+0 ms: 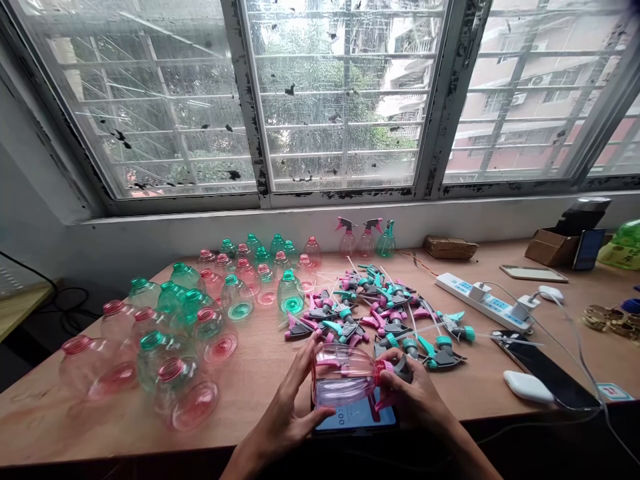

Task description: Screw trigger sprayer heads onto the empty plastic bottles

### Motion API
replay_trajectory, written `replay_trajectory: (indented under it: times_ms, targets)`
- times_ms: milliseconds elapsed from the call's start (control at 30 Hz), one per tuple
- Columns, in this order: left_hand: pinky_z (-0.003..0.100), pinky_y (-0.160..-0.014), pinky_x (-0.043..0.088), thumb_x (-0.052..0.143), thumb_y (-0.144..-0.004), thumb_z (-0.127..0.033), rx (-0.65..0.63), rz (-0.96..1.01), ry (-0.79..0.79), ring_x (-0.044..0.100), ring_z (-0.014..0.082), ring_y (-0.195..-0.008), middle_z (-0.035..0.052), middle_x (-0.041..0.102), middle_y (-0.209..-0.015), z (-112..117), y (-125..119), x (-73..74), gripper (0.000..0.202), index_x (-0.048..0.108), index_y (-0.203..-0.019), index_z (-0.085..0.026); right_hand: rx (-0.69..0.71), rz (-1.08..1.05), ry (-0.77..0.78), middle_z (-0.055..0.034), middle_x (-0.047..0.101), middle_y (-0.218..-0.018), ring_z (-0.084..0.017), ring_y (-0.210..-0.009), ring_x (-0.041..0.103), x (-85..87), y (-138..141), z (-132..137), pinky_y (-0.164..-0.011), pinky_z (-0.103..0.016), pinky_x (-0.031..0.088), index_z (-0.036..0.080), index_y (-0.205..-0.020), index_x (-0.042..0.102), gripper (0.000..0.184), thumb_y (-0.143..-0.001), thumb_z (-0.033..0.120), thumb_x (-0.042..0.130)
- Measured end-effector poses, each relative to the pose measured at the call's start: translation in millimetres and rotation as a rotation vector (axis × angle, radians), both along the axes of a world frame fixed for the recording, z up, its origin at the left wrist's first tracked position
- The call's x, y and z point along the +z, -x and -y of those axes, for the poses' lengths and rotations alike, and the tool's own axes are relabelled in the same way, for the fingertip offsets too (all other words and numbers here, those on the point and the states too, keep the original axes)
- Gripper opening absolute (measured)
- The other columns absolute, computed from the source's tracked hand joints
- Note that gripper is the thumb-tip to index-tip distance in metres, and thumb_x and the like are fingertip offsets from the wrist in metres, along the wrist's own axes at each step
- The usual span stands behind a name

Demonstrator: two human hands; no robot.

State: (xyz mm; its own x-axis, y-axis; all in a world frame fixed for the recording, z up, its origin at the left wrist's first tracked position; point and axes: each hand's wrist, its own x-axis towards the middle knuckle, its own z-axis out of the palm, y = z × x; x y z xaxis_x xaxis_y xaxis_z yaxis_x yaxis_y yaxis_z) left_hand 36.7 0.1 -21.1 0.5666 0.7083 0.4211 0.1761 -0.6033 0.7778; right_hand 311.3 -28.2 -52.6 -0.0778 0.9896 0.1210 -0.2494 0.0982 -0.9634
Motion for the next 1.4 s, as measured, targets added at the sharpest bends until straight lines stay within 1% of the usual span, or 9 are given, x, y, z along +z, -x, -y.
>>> replay_trajectory:
  times_ms: [167,233,367,567,667,900,1133,1300,1400]
  targets:
    - [0.050,-0.120,0.033,0.056,-0.099,-0.030,-0.033,0.054,-0.002,0.035,0.0324,-0.147,0.0058,0.016,-0.168,-2.1,-2.4,-5.1,0.066,0.023,-0.156,-0.037,0.007,-0.007,0.009,0.0029,0.068,-0.060,-0.017,-0.053,0.068,-0.4,-0.8,0.4,-0.051,-0.032,0.062,0.019,-0.093,0.058,0.033,-0.081,0.042,0.079]
    - [0.050,-0.118,0.036,0.061,-0.097,-0.032,-0.060,0.061,0.034,0.044,0.0321,-0.143,0.0074,0.014,-0.168,-3.0,-1.1,-9.4,0.076,0.015,-0.157,-0.039,0.000,-0.001,0.006,0.0029,0.068,-0.061,-0.017,-0.053,0.068,0.2,-0.3,1.0,-0.052,-0.030,0.062,0.019,-0.093,0.059,0.033,-0.081,0.042,0.080]
    - [0.055,-0.122,0.025,0.073,-0.087,-0.042,-0.056,0.061,0.071,0.027,0.0345,-0.150,0.0124,0.017,-0.167,-2.9,1.6,-10.4,0.106,-0.005,-0.158,-0.036,0.005,-0.009,0.024,0.0036,0.067,-0.063,-0.016,-0.053,0.068,3.6,2.2,2.4,-0.052,-0.029,0.062,0.019,-0.093,0.058,0.036,-0.078,0.041,0.082]
    - [0.053,-0.123,0.021,0.068,-0.091,-0.035,-0.046,-0.058,-0.021,0.022,0.0341,-0.152,0.0106,0.020,-0.167,-1.5,2.2,0.0,0.087,0.013,-0.159,-0.032,-0.009,0.002,0.026,0.0024,0.068,-0.059,-0.016,-0.050,0.066,2.9,0.9,2.6,-0.050,-0.030,0.061,0.018,-0.094,0.059,0.038,-0.079,0.047,0.080]
    - [0.055,-0.123,0.021,0.061,-0.096,-0.029,-0.061,-0.070,-0.058,0.022,0.0331,-0.152,0.0089,0.019,-0.167,-1.2,2.3,-0.5,0.079,0.012,-0.158,-0.034,-0.027,0.011,0.027,0.0016,0.068,-0.057,-0.017,-0.049,0.065,-0.1,-0.9,0.7,-0.050,-0.030,0.060,0.018,-0.093,0.060,0.039,-0.078,0.048,0.080]
    - [0.055,-0.123,0.020,0.072,-0.087,-0.044,-0.056,-0.050,0.026,0.020,0.0340,-0.152,0.0111,0.020,-0.167,-0.2,0.9,1.4,0.102,-0.001,-0.159,-0.034,0.015,-0.012,0.046,0.0039,0.067,-0.059,-0.017,-0.049,0.066,4.1,1.6,2.6,-0.050,-0.034,0.063,0.020,-0.090,0.059,0.037,-0.076,0.045,0.082]
    - [0.057,-0.123,0.018,0.055,-0.099,-0.029,-0.050,-0.084,-0.065,0.015,0.0324,-0.154,0.0090,0.014,-0.168,-3.4,2.0,-3.8,0.075,0.010,-0.158,-0.035,-0.020,0.008,0.057,0.0028,0.067,-0.058,-0.018,-0.049,0.066,3.7,1.5,2.8,-0.048,-0.032,0.061,0.020,-0.090,0.059,0.042,-0.074,0.053,0.081]
    - [0.057,-0.121,0.027,0.067,-0.091,-0.044,-0.088,-0.004,0.063,0.020,0.0341,-0.153,0.0105,0.011,-0.169,-2.1,1.1,-6.9,0.100,-0.008,-0.157,-0.037,-0.033,0.017,0.022,0.0024,0.067,-0.061,-0.016,-0.052,0.066,3.2,0.8,1.9,-0.051,-0.029,0.060,0.019,-0.090,0.059,0.038,-0.076,0.047,0.081]
    - [0.055,-0.121,0.028,0.063,-0.093,-0.047,-0.100,0.033,0.074,0.025,0.0341,-0.151,0.0110,0.010,-0.169,-0.8,0.1,-2.8,0.096,-0.006,-0.158,-0.035,-0.041,0.008,0.025,0.0027,0.067,-0.061,-0.017,-0.053,0.067,3.1,1.4,2.4,-0.053,-0.030,0.060,0.020,-0.091,0.059,0.037,-0.077,0.045,0.082]
